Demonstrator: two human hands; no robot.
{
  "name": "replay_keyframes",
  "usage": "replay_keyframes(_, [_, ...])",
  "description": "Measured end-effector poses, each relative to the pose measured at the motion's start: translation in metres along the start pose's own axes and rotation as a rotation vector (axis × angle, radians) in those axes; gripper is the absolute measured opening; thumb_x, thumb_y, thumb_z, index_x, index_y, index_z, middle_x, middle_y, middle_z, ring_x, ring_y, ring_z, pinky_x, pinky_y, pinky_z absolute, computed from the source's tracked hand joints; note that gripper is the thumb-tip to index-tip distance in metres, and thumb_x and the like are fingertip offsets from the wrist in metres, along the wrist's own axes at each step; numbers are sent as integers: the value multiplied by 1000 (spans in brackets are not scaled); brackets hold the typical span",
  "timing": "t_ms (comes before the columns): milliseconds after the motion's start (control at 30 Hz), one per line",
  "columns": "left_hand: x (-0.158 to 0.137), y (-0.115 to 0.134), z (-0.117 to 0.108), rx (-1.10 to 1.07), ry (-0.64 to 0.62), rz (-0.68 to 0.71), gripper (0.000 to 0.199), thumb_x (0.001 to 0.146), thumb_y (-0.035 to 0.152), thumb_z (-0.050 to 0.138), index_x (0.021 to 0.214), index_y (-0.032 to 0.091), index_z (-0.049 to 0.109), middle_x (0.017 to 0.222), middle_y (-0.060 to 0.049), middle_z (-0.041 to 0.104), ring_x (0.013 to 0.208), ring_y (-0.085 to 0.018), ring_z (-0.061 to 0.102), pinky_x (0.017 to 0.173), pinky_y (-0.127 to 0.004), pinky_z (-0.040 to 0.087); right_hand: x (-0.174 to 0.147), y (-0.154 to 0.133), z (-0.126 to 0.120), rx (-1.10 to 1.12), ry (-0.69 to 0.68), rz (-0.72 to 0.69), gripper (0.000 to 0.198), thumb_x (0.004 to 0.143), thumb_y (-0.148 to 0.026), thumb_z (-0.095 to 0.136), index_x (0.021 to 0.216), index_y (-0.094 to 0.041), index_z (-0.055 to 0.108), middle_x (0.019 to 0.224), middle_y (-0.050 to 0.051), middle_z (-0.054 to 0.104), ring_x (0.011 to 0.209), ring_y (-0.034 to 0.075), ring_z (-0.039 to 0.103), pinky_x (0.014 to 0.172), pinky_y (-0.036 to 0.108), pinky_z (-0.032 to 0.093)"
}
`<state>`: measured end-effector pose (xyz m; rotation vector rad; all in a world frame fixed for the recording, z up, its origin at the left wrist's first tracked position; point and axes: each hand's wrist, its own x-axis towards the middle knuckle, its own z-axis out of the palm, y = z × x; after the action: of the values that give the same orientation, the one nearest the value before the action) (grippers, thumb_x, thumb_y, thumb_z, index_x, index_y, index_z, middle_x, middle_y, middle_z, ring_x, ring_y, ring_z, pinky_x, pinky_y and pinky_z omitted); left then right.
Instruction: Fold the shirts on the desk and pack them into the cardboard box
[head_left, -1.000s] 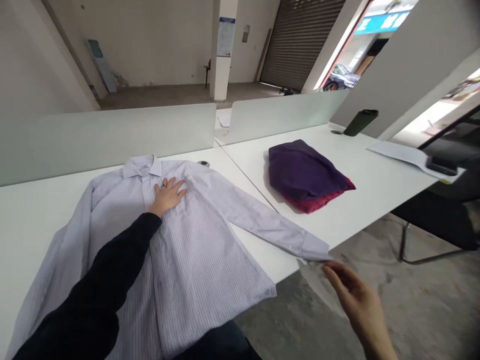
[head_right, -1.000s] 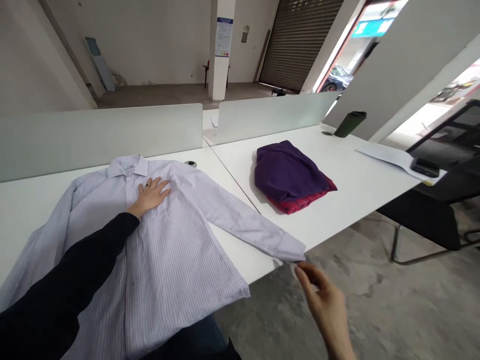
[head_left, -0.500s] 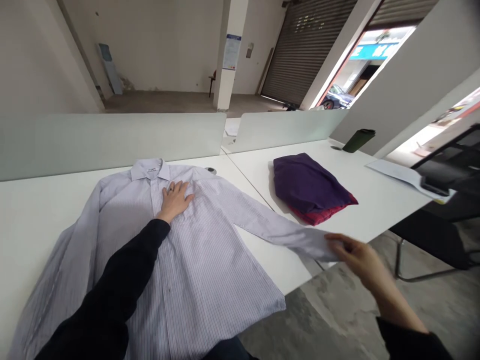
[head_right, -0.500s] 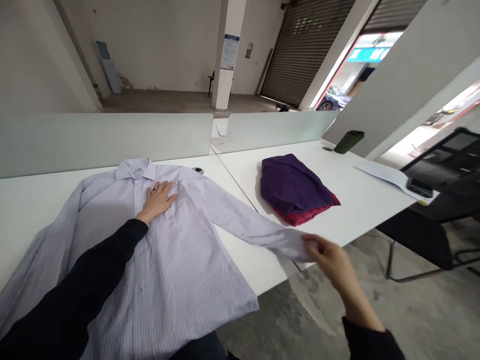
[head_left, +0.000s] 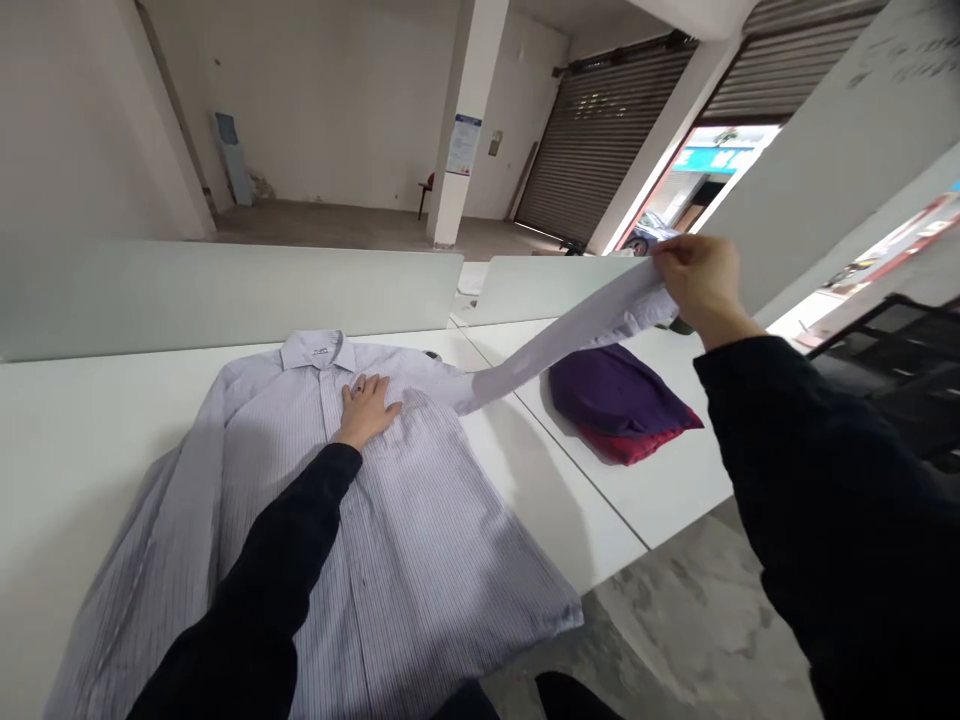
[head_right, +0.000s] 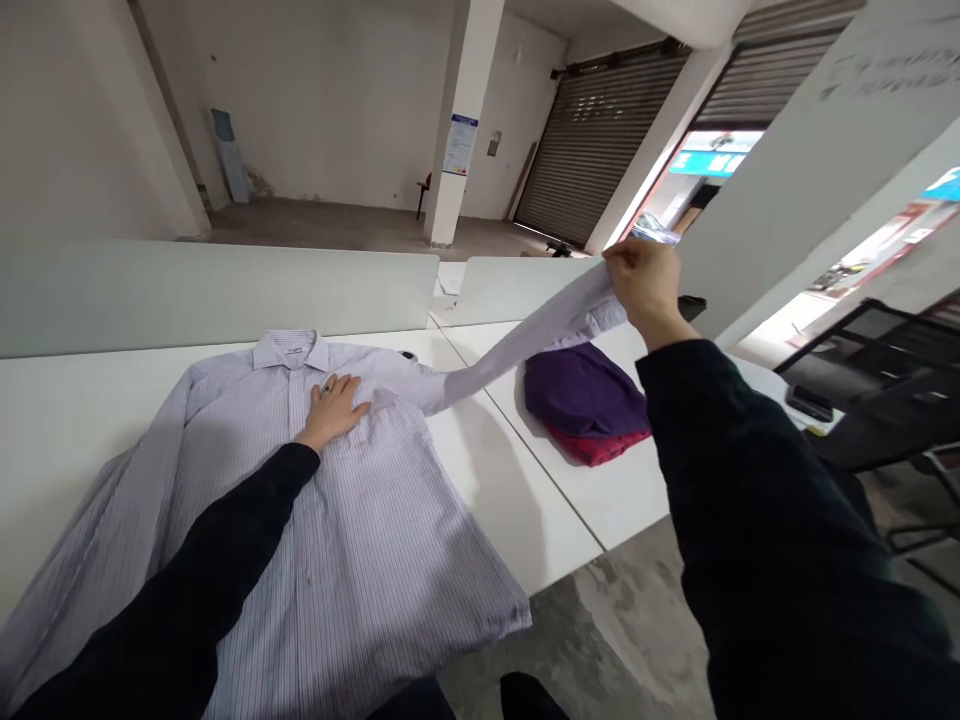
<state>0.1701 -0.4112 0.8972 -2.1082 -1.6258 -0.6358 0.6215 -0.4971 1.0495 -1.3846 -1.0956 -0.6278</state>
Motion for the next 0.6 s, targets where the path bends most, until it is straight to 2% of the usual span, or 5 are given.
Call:
replay_keyframes(200, [-1,1,2,-62,16,-10,62,90,47,40,145,18,37,154,-13,34,144,-36,20,113,-62,12,62,-73,-3,99,51,68,32,88,-2,46,111,1,68,111,20,68,98,12,62,76,24,39])
replay_keyframes(333, [3,2,-1,-143,46,-36,62,86,44,51,142,18,41,154,-12,36,146,-33,19,116,-56,16,66,-175,-11,269,65,-247,37,86,-3,39,110,7,67,113,17,67,109,11,58,88,20,34])
replay_keyframes(433, [8,-11,-15,-230,100,-108,54,94,40,42,144,19,38,151,-13,40,139,-24,36,111,-40,35,21,-275,-3,358,-11,-564,50,86,-9,23,104,13,63,104,11,67,108,9,57,92,22,30])
replay_keyframes(533, [6,-37,-41,-289,156,-181,46,99,38,34,141,21,40,138,-14,53,117,-20,58,97,-39,49,-65,-359,18,419,-5,-918,42,84,-14,29,100,-3,67,89,-8,67,103,6,57,107,40,23])
replay_keyframes(600, [-2,-56,-59,-300,198,-210,42,96,40,45,133,20,49,130,-12,57,108,-21,61,92,-43,51,-129,-389,36,510,-108,-1097,37,85,-21,34,93,-10,68,81,-15,65,94,0,57,112,42,17])
